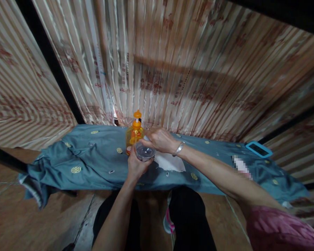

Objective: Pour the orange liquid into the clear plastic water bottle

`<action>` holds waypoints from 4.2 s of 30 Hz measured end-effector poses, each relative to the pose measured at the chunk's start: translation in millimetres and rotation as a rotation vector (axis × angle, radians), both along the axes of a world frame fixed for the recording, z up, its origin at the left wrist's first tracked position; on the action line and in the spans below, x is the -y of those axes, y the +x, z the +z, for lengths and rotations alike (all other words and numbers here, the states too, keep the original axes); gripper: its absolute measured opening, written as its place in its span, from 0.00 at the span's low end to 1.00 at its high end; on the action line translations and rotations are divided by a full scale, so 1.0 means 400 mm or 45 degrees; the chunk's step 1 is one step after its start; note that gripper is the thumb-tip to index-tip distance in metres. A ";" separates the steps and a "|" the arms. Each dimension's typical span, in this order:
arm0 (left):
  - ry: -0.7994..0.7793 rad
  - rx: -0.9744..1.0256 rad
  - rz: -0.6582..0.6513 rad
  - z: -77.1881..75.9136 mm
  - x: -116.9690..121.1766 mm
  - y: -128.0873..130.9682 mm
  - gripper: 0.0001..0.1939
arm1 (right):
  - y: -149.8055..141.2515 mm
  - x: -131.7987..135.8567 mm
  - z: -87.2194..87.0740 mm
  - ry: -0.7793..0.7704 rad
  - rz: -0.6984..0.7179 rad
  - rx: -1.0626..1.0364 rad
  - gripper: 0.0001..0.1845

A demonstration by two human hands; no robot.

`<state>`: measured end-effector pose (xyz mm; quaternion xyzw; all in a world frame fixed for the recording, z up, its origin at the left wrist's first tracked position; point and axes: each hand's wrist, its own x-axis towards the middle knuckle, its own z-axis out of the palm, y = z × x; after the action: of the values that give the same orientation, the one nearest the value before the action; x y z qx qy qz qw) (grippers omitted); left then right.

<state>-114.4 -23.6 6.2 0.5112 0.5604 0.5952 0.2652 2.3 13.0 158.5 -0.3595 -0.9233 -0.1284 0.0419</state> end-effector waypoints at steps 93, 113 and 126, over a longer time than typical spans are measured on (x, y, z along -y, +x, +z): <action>-0.120 -0.059 -0.041 -0.008 -0.003 -0.037 0.43 | -0.062 -0.165 -0.061 -0.605 -0.167 -1.009 0.25; -0.065 -0.126 -0.015 0.002 -0.004 -0.040 0.41 | 0.228 -0.062 -0.047 -0.255 -0.457 -1.288 0.20; -0.131 -0.215 0.124 -0.002 -0.048 -0.030 0.47 | 0.309 -0.007 -0.158 -0.237 -0.541 -1.371 0.29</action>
<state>-126.2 -4.2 5.4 0.5173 0.6348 0.5326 0.2138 125.7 15.8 95.4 -0.5535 -0.6871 0.1483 0.4466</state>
